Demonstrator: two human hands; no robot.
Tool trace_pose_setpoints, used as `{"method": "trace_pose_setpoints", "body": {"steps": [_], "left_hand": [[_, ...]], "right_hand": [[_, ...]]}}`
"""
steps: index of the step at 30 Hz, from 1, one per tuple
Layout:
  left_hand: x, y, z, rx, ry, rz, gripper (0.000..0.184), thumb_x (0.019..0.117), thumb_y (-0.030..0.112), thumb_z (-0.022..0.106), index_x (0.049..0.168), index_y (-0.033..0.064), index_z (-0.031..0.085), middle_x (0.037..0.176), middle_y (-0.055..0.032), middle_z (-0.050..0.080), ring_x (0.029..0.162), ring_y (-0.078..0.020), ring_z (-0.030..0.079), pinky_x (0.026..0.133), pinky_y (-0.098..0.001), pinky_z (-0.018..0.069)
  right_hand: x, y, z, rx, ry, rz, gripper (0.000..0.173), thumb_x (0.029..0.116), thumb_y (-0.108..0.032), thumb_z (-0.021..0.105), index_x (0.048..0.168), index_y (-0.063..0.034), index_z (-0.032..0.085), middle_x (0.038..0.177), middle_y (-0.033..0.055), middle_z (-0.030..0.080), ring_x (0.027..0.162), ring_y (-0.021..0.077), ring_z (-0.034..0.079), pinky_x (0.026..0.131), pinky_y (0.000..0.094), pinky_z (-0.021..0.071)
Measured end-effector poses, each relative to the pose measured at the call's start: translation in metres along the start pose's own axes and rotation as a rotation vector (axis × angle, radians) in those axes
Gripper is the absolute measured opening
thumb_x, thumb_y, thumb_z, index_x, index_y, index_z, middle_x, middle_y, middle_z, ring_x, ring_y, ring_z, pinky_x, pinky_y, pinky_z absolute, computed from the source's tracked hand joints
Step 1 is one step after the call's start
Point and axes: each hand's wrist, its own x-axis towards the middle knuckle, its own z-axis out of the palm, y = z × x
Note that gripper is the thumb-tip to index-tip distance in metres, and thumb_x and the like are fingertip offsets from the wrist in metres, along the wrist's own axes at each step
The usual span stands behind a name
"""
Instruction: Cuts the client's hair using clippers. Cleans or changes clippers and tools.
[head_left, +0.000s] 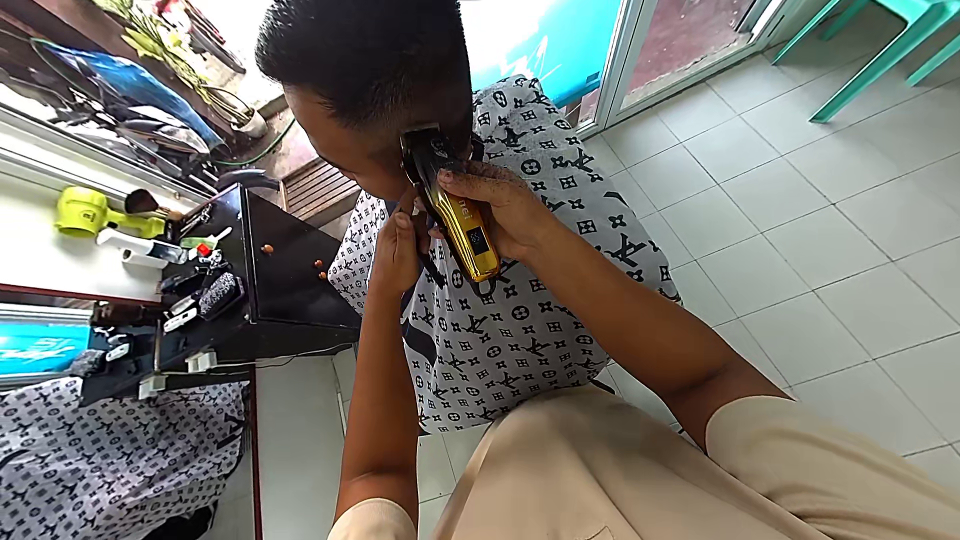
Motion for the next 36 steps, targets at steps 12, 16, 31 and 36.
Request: {"method": "trace_pose_setpoints", "body": {"steps": [12, 16, 31, 36], "left_hand": [[-0.001, 0.009, 0.003, 0.045, 0.023, -0.017, 0.079, 0.1065, 0.063, 0.017, 0.140, -0.0020, 0.048, 0.078, 0.0129, 0.059, 0.072, 0.0064, 0.058, 0.076, -0.0156, 0.0533], [-0.002, 0.009, 0.003, 0.059, 0.030, -0.015, 0.083, 0.1059, 0.064, 0.016, 0.143, -0.0041, 0.045, 0.079, 0.0127, 0.060, 0.079, 0.0072, 0.060, 0.085, -0.0172, 0.0533], [0.000, -0.002, -0.002, 0.029, -0.037, 0.003, 0.089, 0.1029, 0.070, 0.016, 0.148, -0.0027, 0.042, 0.067, 0.0119, 0.054, 0.060, 0.0020, 0.052, 0.065, -0.0180, 0.0507], [0.000, 0.000, -0.003, 0.010, -0.050, -0.003, 0.089, 0.1034, 0.069, 0.016, 0.152, -0.0020, 0.038, 0.066, 0.0115, 0.055, 0.056, 0.0016, 0.050, 0.061, -0.0171, 0.0490]], "right_hand": [[0.001, 0.001, 0.006, -0.196, 0.050, -0.089, 0.033, 0.0974, -0.007, 0.066, 0.126, 0.0021, 0.053, 0.100, 0.0130, 0.068, 0.084, 0.0208, 0.071, 0.076, 0.0377, 0.0627], [0.004, 0.001, 0.007, -0.279, 0.071, -0.135, 0.045, 0.0948, -0.007, 0.071, 0.133, 0.0023, 0.049, 0.110, 0.0137, 0.067, 0.094, 0.0196, 0.070, 0.084, 0.0361, 0.0615], [0.001, -0.004, -0.028, -0.013, -0.088, 0.029, 0.022, 0.1046, -0.017, 0.052, 0.120, -0.0023, 0.056, 0.100, 0.0138, 0.069, 0.085, 0.0226, 0.072, 0.074, 0.0381, 0.0631], [0.004, -0.004, -0.030, 0.013, -0.105, 0.013, 0.023, 0.1040, -0.019, 0.051, 0.120, -0.0033, 0.055, 0.101, 0.0140, 0.069, 0.086, 0.0224, 0.072, 0.075, 0.0377, 0.0628]]}}
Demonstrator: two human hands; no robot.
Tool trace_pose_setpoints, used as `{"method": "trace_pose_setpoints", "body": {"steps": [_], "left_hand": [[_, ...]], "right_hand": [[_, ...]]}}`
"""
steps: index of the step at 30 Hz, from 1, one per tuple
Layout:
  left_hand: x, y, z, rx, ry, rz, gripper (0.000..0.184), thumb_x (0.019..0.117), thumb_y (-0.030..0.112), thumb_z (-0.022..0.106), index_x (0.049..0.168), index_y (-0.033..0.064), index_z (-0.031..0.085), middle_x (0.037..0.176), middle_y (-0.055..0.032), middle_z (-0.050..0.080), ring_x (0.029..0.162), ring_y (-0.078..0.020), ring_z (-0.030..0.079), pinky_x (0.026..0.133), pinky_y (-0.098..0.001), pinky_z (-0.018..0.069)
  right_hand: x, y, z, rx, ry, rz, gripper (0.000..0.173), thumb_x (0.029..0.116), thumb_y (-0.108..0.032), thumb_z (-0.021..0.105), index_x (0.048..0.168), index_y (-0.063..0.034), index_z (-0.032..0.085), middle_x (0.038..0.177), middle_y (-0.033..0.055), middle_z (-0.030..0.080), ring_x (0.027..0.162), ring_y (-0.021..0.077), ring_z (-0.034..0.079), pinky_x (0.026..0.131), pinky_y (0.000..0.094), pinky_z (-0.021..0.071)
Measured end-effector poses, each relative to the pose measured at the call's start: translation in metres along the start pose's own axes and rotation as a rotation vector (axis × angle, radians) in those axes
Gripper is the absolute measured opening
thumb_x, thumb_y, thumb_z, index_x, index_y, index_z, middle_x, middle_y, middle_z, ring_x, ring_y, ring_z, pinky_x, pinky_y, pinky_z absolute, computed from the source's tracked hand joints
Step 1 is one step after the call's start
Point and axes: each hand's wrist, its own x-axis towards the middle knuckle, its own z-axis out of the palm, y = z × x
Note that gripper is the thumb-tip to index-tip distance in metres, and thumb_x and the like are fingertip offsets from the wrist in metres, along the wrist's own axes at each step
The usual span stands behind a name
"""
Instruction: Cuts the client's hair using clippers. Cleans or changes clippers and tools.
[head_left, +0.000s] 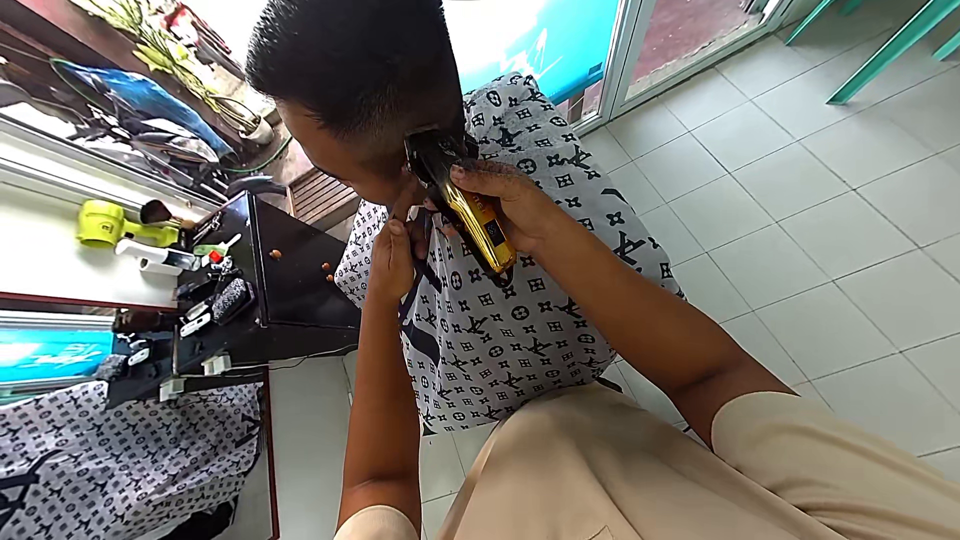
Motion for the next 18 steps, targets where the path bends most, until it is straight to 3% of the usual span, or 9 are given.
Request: {"method": "trace_pose_setpoints", "body": {"steps": [14, 18], "left_hand": [[0.001, 0.004, 0.002, 0.042, -0.018, 0.011, 0.086, 0.1044, 0.067, 0.014, 0.157, 0.0018, 0.035, 0.067, 0.0075, 0.055, 0.054, -0.0007, 0.049, 0.056, -0.0178, 0.0480], [0.000, 0.004, 0.001, 0.028, -0.003, -0.007, 0.086, 0.1030, 0.069, 0.016, 0.156, 0.0044, 0.039, 0.067, 0.0090, 0.055, 0.056, -0.0008, 0.050, 0.061, -0.0192, 0.0490]], "right_hand": [[-0.002, -0.007, -0.013, 0.000, -0.025, -0.034, 0.025, 0.1040, -0.021, 0.053, 0.123, -0.0049, 0.054, 0.105, 0.0128, 0.069, 0.091, 0.0218, 0.071, 0.079, 0.0381, 0.0623], [-0.011, -0.005, -0.024, -0.130, -0.025, 0.102, 0.025, 0.1039, -0.018, 0.053, 0.122, -0.0014, 0.055, 0.100, 0.0134, 0.070, 0.086, 0.0232, 0.072, 0.075, 0.0391, 0.0635]]}}
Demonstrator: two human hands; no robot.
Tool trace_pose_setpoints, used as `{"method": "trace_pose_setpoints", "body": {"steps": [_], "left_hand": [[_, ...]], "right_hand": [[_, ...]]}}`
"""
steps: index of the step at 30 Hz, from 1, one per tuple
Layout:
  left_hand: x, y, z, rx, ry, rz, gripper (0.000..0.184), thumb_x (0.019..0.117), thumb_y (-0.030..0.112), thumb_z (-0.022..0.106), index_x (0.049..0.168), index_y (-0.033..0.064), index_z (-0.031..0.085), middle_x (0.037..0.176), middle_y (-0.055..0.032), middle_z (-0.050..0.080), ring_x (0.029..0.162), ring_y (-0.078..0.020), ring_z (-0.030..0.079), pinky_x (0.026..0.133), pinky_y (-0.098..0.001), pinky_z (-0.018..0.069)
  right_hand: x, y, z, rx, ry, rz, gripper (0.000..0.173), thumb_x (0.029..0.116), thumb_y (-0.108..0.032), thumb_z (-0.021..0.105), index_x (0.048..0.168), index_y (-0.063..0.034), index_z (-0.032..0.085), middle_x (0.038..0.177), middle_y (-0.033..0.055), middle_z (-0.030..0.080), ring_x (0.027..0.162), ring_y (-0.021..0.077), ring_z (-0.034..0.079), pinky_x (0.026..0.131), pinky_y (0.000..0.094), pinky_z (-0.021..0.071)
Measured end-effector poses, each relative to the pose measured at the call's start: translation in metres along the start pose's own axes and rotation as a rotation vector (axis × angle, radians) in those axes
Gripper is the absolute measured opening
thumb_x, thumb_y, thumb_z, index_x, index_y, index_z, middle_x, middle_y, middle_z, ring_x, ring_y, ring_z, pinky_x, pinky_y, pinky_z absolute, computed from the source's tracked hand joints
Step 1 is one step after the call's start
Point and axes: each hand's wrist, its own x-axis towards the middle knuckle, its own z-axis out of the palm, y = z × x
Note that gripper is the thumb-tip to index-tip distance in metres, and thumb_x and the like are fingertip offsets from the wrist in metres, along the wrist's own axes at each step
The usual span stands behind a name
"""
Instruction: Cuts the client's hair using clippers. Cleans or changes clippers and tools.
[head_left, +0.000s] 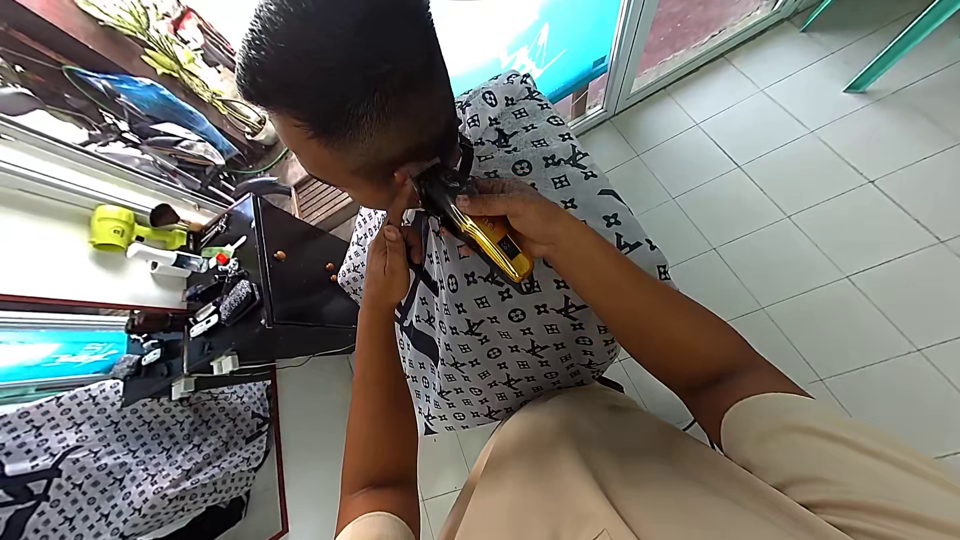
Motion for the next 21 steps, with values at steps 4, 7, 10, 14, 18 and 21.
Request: {"method": "trace_pose_setpoints", "body": {"steps": [4, 7, 10, 14, 18, 21], "left_hand": [[0.002, 0.005, 0.001, 0.023, -0.025, 0.020, 0.082, 0.1060, 0.063, 0.014, 0.159, 0.0032, 0.032, 0.066, 0.0077, 0.054, 0.053, -0.0013, 0.048, 0.056, -0.0175, 0.0466], [0.002, 0.006, 0.002, 0.025, -0.020, 0.003, 0.083, 0.1055, 0.064, 0.014, 0.159, 0.0040, 0.033, 0.066, 0.0079, 0.054, 0.054, -0.0018, 0.049, 0.058, -0.0184, 0.0475], [0.002, 0.008, 0.003, 0.027, -0.013, -0.005, 0.081, 0.1064, 0.062, 0.015, 0.159, 0.0034, 0.032, 0.066, 0.0086, 0.054, 0.053, -0.0007, 0.048, 0.056, -0.0169, 0.0461], [0.002, 0.007, 0.005, 0.024, 0.002, 0.003, 0.085, 0.1042, 0.067, 0.016, 0.158, 0.0038, 0.035, 0.067, 0.0094, 0.055, 0.054, 0.0003, 0.049, 0.056, -0.0162, 0.0474], [0.001, 0.007, 0.004, 0.024, -0.001, 0.007, 0.084, 0.1054, 0.065, 0.016, 0.158, 0.0017, 0.033, 0.066, 0.0088, 0.056, 0.054, -0.0003, 0.050, 0.058, -0.0171, 0.0486], [0.001, 0.006, 0.005, 0.012, 0.003, 0.002, 0.084, 0.1049, 0.066, 0.017, 0.158, 0.0031, 0.034, 0.068, 0.0086, 0.056, 0.054, -0.0012, 0.050, 0.057, -0.0178, 0.0489]], "right_hand": [[0.003, -0.001, -0.006, 0.067, 0.025, -0.027, 0.023, 0.1061, -0.019, 0.048, 0.122, -0.0035, 0.055, 0.102, 0.0129, 0.070, 0.089, 0.0226, 0.072, 0.077, 0.0376, 0.0630], [0.006, -0.005, -0.007, 0.112, 0.035, -0.023, 0.024, 0.1062, -0.019, 0.049, 0.122, -0.0035, 0.055, 0.103, 0.0135, 0.070, 0.090, 0.0230, 0.072, 0.077, 0.0374, 0.0632], [0.010, -0.005, -0.009, 0.144, 0.019, -0.004, 0.024, 0.1073, -0.021, 0.047, 0.122, -0.0041, 0.056, 0.105, 0.0142, 0.069, 0.092, 0.0233, 0.072, 0.078, 0.0377, 0.0626], [0.011, -0.008, -0.008, 0.153, 0.026, -0.046, 0.022, 0.1071, -0.019, 0.048, 0.120, -0.0035, 0.056, 0.103, 0.0135, 0.069, 0.091, 0.0230, 0.072, 0.076, 0.0373, 0.0631], [0.012, -0.010, -0.009, 0.143, 0.021, -0.004, 0.022, 0.1069, -0.020, 0.048, 0.120, -0.0045, 0.057, 0.102, 0.0133, 0.070, 0.090, 0.0226, 0.072, 0.077, 0.0371, 0.0626], [0.012, -0.011, -0.008, 0.114, 0.029, -0.053, 0.022, 0.1065, -0.019, 0.048, 0.122, -0.0043, 0.055, 0.103, 0.0131, 0.070, 0.090, 0.0222, 0.072, 0.077, 0.0371, 0.0626]]}}
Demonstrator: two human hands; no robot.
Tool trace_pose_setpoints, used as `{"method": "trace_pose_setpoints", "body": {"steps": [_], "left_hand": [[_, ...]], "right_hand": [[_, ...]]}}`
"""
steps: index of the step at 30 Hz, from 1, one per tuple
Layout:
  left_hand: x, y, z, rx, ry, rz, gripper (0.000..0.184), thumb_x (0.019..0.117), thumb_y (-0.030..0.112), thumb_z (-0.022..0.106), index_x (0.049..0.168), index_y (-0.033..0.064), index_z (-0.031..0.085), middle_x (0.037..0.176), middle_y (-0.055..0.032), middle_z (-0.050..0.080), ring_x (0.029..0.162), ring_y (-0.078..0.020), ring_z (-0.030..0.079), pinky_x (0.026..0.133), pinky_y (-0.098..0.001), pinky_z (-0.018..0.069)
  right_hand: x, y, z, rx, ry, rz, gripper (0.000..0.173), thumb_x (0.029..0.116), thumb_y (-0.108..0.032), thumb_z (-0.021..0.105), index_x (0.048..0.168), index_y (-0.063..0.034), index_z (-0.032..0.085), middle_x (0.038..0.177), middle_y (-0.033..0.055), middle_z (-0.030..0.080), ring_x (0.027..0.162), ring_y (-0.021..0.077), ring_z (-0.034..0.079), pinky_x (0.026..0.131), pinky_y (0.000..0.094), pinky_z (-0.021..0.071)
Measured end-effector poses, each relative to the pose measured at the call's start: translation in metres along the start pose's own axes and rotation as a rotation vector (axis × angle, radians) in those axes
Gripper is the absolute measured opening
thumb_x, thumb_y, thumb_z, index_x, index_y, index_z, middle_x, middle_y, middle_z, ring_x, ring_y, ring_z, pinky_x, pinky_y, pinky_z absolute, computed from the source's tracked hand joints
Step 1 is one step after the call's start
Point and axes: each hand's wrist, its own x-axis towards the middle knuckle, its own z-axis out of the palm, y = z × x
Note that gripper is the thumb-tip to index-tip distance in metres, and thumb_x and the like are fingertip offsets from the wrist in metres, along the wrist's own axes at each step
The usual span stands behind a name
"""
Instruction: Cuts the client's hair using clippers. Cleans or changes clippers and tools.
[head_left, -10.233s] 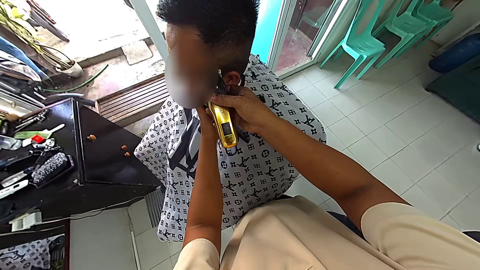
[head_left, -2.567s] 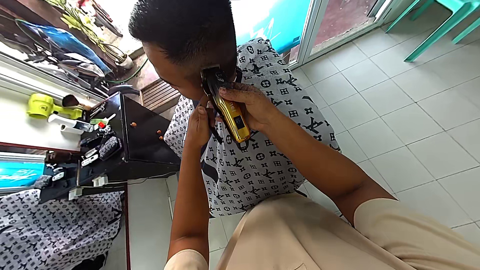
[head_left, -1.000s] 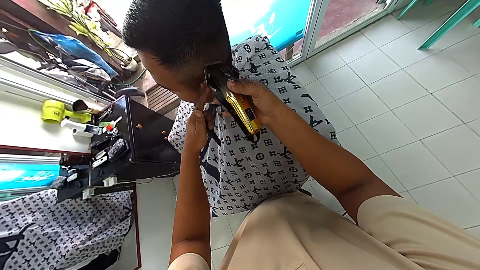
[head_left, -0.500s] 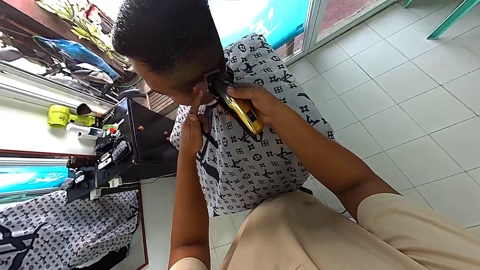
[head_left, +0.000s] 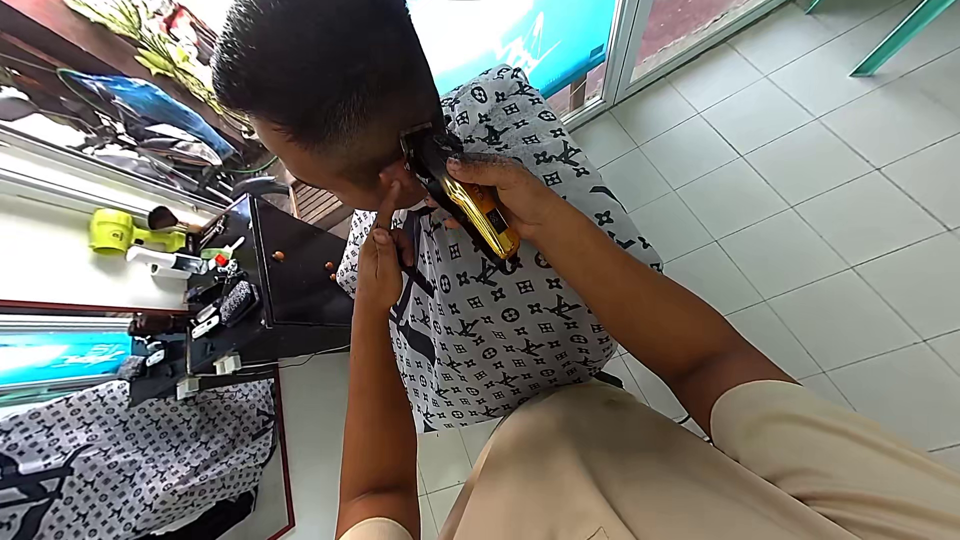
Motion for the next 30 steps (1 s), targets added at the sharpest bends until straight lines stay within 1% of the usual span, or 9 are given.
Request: {"method": "trace_pose_setpoints", "body": {"steps": [11, 15, 16, 19, 20, 22, 24, 26, 30], "left_hand": [[0.002, 0.000, 0.000, 0.033, 0.001, -0.005, 0.085, 0.1038, 0.068, 0.015, 0.159, 0.0063, 0.034, 0.068, 0.0085, 0.055, 0.054, -0.0011, 0.049, 0.055, -0.0178, 0.0469], [0.001, -0.002, 0.001, 0.020, 0.008, -0.008, 0.084, 0.1042, 0.067, 0.018, 0.158, 0.0060, 0.035, 0.068, 0.0080, 0.054, 0.054, -0.0021, 0.048, 0.055, -0.0184, 0.0467], [0.001, 0.000, 0.001, 0.027, 0.008, -0.019, 0.083, 0.1044, 0.067, 0.018, 0.158, 0.0064, 0.036, 0.067, 0.0075, 0.054, 0.054, -0.0026, 0.049, 0.055, -0.0191, 0.0467], [0.004, 0.020, -0.001, 0.121, -0.039, -0.125, 0.078, 0.1072, 0.059, 0.013, 0.160, 0.0036, 0.029, 0.070, 0.0059, 0.055, 0.056, -0.0035, 0.051, 0.059, -0.0207, 0.0492], [0.002, 0.012, 0.000, 0.091, -0.003, -0.108, 0.082, 0.1052, 0.065, 0.015, 0.159, 0.0063, 0.033, 0.069, 0.0076, 0.055, 0.056, -0.0022, 0.050, 0.058, -0.0192, 0.0487], [-0.001, 0.000, 0.003, 0.040, 0.042, -0.066, 0.089, 0.1020, 0.071, 0.017, 0.156, 0.0029, 0.036, 0.067, 0.0112, 0.055, 0.057, 0.0012, 0.051, 0.060, -0.0170, 0.0490], [-0.001, -0.002, 0.003, 0.034, 0.047, -0.049, 0.088, 0.1025, 0.070, 0.017, 0.155, 0.0021, 0.036, 0.067, 0.0114, 0.056, 0.057, 0.0015, 0.051, 0.060, -0.0169, 0.0490], [0.000, -0.001, 0.003, 0.040, 0.037, -0.034, 0.084, 0.1035, 0.068, 0.016, 0.158, 0.0073, 0.036, 0.068, 0.0099, 0.056, 0.055, 0.0000, 0.050, 0.057, -0.0175, 0.0483], [0.001, 0.001, 0.002, 0.016, 0.014, -0.013, 0.084, 0.1033, 0.069, 0.019, 0.158, 0.0068, 0.036, 0.069, 0.0088, 0.055, 0.054, -0.0013, 0.050, 0.056, -0.0178, 0.0481]], "right_hand": [[0.004, -0.004, -0.006, -0.019, -0.048, 0.006, 0.021, 0.1056, -0.019, 0.049, 0.116, -0.0036, 0.058, 0.102, 0.0137, 0.071, 0.090, 0.0230, 0.073, 0.076, 0.0376, 0.0631], [0.004, -0.007, -0.008, 0.020, -0.081, -0.045, 0.028, 0.1077, -0.027, 0.046, 0.128, -0.0072, 0.051, 0.108, 0.0131, 0.068, 0.096, 0.0238, 0.070, 0.081, 0.0391, 0.0615], [0.002, -0.006, -0.010, -0.006, -0.087, -0.013, 0.032, 0.1088, -0.032, 0.043, 0.131, -0.0091, 0.048, 0.109, 0.0122, 0.066, 0.094, 0.0230, 0.069, 0.078, 0.0382, 0.0609], [-0.007, -0.005, -0.012, -0.235, 0.004, 0.123, 0.032, 0.1079, -0.034, 0.045, 0.129, -0.0108, 0.052, 0.094, 0.0074, 0.068, 0.072, 0.0156, 0.068, 0.060, 0.0285, 0.0589], [-0.008, -0.005, -0.012, -0.301, 0.027, 0.142, 0.029, 0.1068, -0.030, 0.049, 0.126, -0.0089, 0.054, 0.090, 0.0076, 0.068, 0.066, 0.0147, 0.067, 0.054, 0.0269, 0.0580], [-0.007, -0.008, -0.012, -0.383, 0.046, 0.137, 0.027, 0.1029, -0.023, 0.056, 0.123, -0.0062, 0.053, 0.089, 0.0084, 0.066, 0.061, 0.0143, 0.066, 0.050, 0.0263, 0.0576], [-0.003, -0.015, -0.011, -0.443, 0.068, 0.124, 0.031, 0.1011, -0.021, 0.062, 0.127, -0.0059, 0.053, 0.091, 0.0086, 0.066, 0.062, 0.0149, 0.066, 0.052, 0.0269, 0.0586], [0.001, -0.021, -0.013, -0.451, 0.044, 0.123, 0.033, 0.1009, -0.021, 0.064, 0.129, -0.0057, 0.054, 0.093, 0.0086, 0.067, 0.067, 0.0158, 0.068, 0.056, 0.0283, 0.0602], [0.008, -0.024, -0.021, -0.365, -0.043, 0.127, 0.024, 0.1030, -0.020, 0.057, 0.122, -0.0056, 0.054, 0.091, 0.0080, 0.068, 0.072, 0.0166, 0.070, 0.061, 0.0297, 0.0616]]}}
